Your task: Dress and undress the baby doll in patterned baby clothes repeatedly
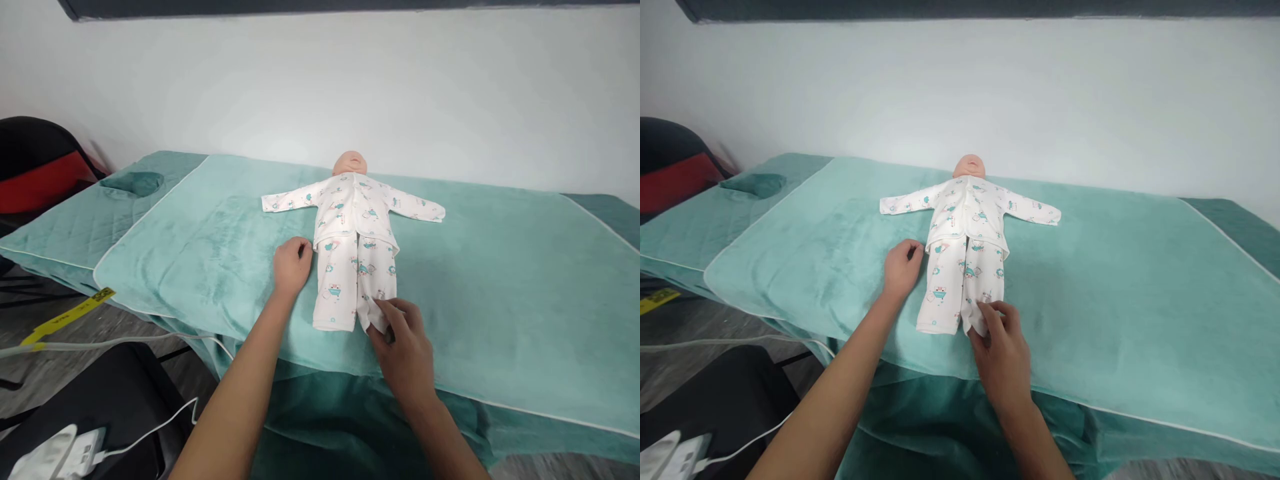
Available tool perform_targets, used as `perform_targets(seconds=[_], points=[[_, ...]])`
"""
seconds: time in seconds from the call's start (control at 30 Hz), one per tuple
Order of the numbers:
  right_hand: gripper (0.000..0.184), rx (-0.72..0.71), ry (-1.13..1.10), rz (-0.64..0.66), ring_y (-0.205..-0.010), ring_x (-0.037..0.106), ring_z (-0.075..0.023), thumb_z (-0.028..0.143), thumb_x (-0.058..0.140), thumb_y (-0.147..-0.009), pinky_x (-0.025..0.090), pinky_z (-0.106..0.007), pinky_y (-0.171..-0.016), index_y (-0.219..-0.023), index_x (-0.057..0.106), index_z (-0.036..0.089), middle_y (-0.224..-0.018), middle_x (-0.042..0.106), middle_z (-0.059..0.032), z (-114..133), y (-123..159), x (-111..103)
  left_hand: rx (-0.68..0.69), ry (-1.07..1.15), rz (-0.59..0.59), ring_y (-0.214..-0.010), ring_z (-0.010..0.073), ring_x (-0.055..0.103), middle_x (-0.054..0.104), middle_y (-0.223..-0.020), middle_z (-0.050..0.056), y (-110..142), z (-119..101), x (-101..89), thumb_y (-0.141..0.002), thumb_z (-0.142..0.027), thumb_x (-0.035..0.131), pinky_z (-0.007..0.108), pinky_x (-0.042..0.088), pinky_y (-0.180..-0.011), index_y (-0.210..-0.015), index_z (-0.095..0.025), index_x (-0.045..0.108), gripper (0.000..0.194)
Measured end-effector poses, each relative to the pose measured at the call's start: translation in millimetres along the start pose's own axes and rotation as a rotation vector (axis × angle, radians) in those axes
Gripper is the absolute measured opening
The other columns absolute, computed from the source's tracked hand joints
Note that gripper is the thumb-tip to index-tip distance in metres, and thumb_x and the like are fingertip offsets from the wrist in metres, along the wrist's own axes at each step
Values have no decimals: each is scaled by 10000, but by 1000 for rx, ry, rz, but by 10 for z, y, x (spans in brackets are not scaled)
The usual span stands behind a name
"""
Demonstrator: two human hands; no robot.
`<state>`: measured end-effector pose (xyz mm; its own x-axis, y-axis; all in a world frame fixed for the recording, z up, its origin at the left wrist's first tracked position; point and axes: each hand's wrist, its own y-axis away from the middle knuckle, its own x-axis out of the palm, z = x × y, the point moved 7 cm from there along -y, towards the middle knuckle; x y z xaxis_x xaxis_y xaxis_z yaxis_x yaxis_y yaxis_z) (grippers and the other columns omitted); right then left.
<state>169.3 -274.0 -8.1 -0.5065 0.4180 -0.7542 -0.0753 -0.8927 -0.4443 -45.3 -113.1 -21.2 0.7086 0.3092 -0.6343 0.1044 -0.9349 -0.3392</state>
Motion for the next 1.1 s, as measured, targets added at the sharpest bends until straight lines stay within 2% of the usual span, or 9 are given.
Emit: perform_targets(seconds=[0.23, 0.37, 0.57, 0.87, 1.1], points=[[267, -38, -65, -53, -886, 646, -197, 273, 541, -894, 557, -312, -645, -1143, 632, 244, -1142, 571, -92, -29, 25, 3, 2, 11, 6, -795, 197, 644, 736, -879, 42, -2, 1, 7, -904, -295, 468, 322, 446, -707, -808, -225, 645, 213], [252, -54, -49, -58, -887, 638, -198, 265, 546, -895, 546, -303, -632, -1129, 637, 247, -1129, 572, -87, -19, 25, -24, 1, 12, 11, -801, 200, 644, 735, -874, 43, -7, 5, 9, -903, -293, 469, 324, 449, -713, -803, -224, 645, 213], [238, -63, -12, -38, -847, 622, -180, 240, 550, -899, 537, -291, -613, -1114, 651, 235, -1156, 566, -93, 11, 26, -8, -6, 12, 7, -803, 205, 646, 735, -858, 39, -3, 2, -1, -899, -287, 477, 330, 451, -722, -796, -228, 643, 204], [347, -28, -2, 20, -906, 616, -206, 144, 556, -820, 577, -322, -650, -1135, 644, 260, -1190, 532, -93, -64, 27, 107, -3, 21, 8, -810, 202, 650, 737, -869, 41, 2, -8, -6, -896, -291, 478, 327, 457, -724, -809, -224, 649, 203], [346, -31, 4, 33, -905, 613, -199, 142, 527, -838, 575, -322, -659, -1150, 630, 248, -1204, 507, -97, -61, 24, 112, 3, 37, 1, -812, 199, 650, 738, -877, 40, 5, -7, -8, -894, -287, 475, 323, 456, -726, -804, -225, 649, 206]])
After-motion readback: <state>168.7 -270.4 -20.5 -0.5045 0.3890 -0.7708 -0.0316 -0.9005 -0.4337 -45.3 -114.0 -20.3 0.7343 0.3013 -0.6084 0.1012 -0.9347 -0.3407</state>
